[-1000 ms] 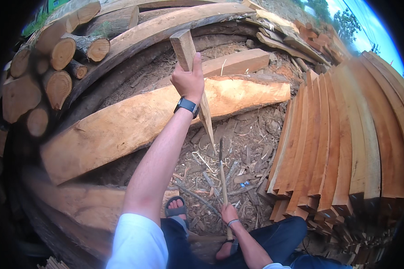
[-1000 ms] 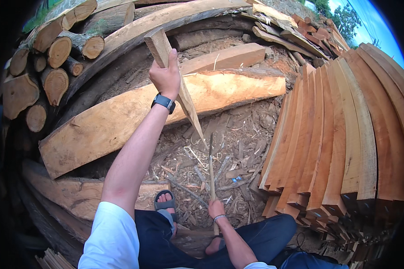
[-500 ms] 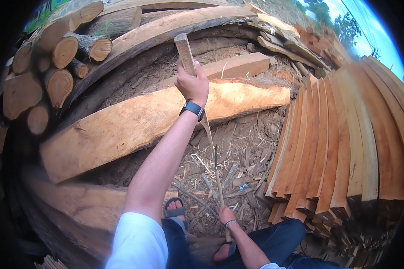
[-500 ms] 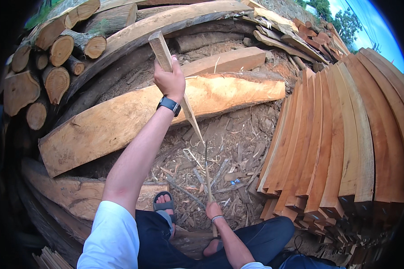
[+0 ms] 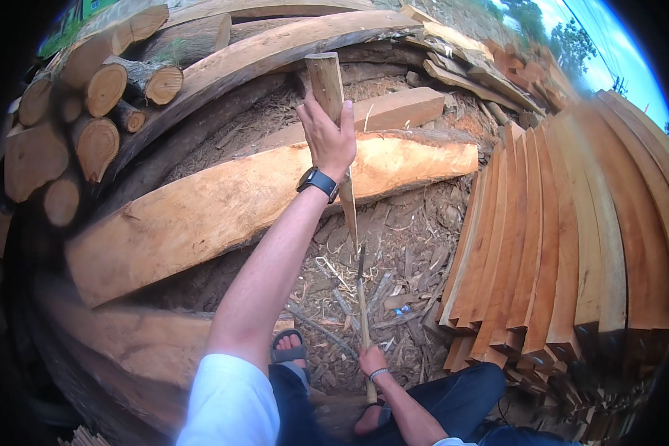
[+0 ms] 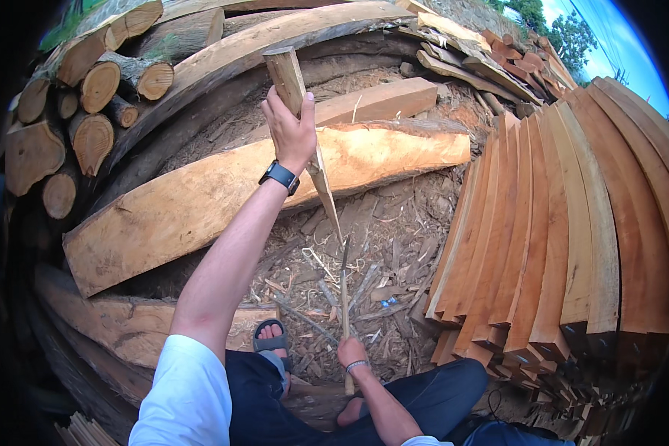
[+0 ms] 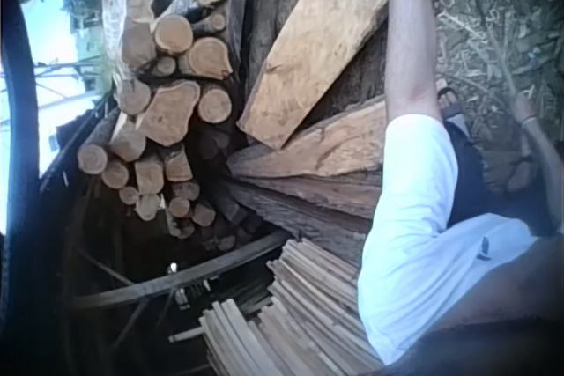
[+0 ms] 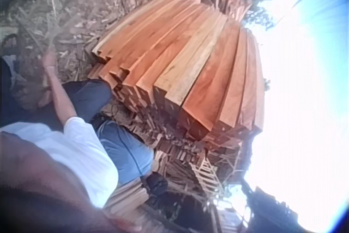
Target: The person uses a chisel to shave and carve a wooden plank while holding it steady against a pile of logs.
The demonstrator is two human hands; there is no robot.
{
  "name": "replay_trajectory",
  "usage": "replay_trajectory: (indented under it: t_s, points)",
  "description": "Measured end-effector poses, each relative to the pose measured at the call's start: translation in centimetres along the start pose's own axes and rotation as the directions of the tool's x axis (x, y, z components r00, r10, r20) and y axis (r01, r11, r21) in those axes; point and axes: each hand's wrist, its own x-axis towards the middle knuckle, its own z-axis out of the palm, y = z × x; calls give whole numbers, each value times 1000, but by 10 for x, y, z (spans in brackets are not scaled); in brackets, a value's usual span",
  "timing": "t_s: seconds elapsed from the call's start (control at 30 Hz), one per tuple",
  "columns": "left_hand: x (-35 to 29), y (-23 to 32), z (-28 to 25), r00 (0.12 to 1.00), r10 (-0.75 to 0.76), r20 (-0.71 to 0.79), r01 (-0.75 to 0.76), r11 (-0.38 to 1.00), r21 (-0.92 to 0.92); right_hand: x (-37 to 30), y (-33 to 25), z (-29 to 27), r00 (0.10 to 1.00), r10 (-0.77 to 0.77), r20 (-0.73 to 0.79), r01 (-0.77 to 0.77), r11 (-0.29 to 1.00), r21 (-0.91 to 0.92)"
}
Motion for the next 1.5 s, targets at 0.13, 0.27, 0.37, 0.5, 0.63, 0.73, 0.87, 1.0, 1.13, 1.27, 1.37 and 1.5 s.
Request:
replay_trajectory:
  t_s: [0.13, 0.27, 0.37, 0.5, 0.63, 0.73, 0.87, 1.0, 1.13, 1.27, 1.37, 1.5]
  points:
    - [1, 2, 4, 999, 40, -16, -40, 999, -32, 1, 3, 8, 950, -187, -251, 163, 980, -113]
    - [4, 7, -2, 993, -105, 45, 105, 994, 8, 3, 4, 7, 936, -249, -248, 229, 968, -104]
    - [7, 12, -7, 990, -140, 33, 137, 987, 85, 4, 5, 9, 938, -233, -255, 220, 972, -80]
    - [8, 10, -15, 995, -93, -21, 95, 986, 136, 6, -2, 0, 955, -223, -195, 211, 974, -81]
    - [5, 16, -8, 996, -87, -5, 87, 993, 79, 7, 7, 5, 937, -234, -260, 228, 972, -54]
    - [6, 14, -8, 993, -117, -8, 117, 991, 60, 17, 18, 5, 974, -153, -167, 165, 984, 62]
    - [10, 6, -18, 997, -69, -22, 71, 993, 95, -3, -10, -1, 967, -193, -168, 200, 980, 24]
    - [7, 15, -6, 993, -114, -14, 115, 993, 34, 18, 29, 5, 948, -234, -215, 234, 972, -27]
    - [10, 7, -13, 995, -94, -29, 96, 992, 77, 8, 23, 12, 957, -210, -202, 191, 975, -111]
    - [12, 8, -19, 993, -117, -17, 118, 990, 84, 4, 10, 5, 993, -79, -83, 83, 996, 40]
    - [13, 5, -21, 993, -107, -46, 111, 987, 114, 3, 9, 6, 999, -21, -25, 21, 1000, 16]
    - [15, 5, -19, 992, -98, -77, 111, 974, 199, 11, 22, 17, 971, -141, -193, 130, 989, -70]
